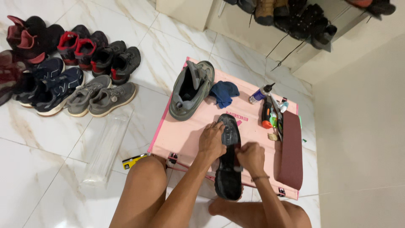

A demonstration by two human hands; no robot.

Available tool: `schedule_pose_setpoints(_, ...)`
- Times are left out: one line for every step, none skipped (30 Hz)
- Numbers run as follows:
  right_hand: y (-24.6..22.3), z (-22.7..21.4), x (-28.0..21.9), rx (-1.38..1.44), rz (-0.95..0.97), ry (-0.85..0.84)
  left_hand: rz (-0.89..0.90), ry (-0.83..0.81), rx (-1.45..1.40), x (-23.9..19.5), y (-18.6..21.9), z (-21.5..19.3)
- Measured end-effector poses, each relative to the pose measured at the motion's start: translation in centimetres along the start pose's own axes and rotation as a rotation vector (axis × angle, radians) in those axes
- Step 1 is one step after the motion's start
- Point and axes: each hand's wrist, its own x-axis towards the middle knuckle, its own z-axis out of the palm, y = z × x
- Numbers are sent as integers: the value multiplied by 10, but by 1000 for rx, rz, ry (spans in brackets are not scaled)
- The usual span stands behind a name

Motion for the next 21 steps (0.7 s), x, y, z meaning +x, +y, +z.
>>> schedule_pose_setpoints(-5,-7,1,2,-7,13,6,13,1,6,0,0)
schedule_pose_setpoints(-7,-10,-5,-15,-13,-4,-16,14,7,5,0,4)
schedule_pose_setpoints(-8,-12,-11,-31,-18,-20,-38,14,12,4,-1,9)
schedule_pose_setpoints(-13,-13,-6,-30,-8,-30,-39,0,13,1,-2,11)
schedule_pose_setpoints(-18,-13,-1,39,-40,31,-27,2,22,-2,-3,13)
schedule_pose_setpoints(-27,-17,11,108,-79,100,-12,14,32,4,-4,12)
schedule_pose_setpoints(-26,-17,2,110,-77,99,-11,12,33,2,-4,12)
schedule_pose_setpoints(-26,-19,-6,100,-69,82,-30,-14,36,3,-3,11)
schedule_pose_setpoints(-26,-22,-14,90,-62,65,-49,-39,39,4,-2,9)
schedule_pose_setpoints(-23,-26,-21,90,-69,73,-46,-29,39,4,-1,7)
schedule_pose_setpoints(-20,-30,-29,45,-53,15,-46,-44,34,4,-1,4)
schedule_pose_setpoints(-14,-32,-39,0,-35,-45,-48,-62,28,0,0,4)
schedule_pose_setpoints(-23,-36,-22,-1,-40,-40,-47,-55,27,7,2,-5)
schedule_pose_setpoints(-26,-35,-17,32,-46,5,-51,-73,14,4,4,-9)
schedule_pose_setpoints(-27,-34,-10,64,-52,50,-55,-90,1,2,6,-12)
schedule_pose_setpoints(-26,-30,-8,65,-35,44,-51,-107,1,1,2,-1)
schedule_pose_setpoints(-25,-27,-6,126,-75,70,-48,-83,-17,2,-1,10)
schedule_pose_setpoints(-30,-28,8,186,-131,105,-47,-41,-35,12,-6,15)
schedule_pose_setpoints(-22,-25,-4,185,-130,107,-44,-41,-36,11,-6,17)
schedule_pose_setpoints(-15,-21,-15,163,-112,54,-38,-44,-46,9,-6,17)
schedule_pose_setpoints(-9,-18,-28,141,-94,0,-31,-46,-57,7,-6,17)
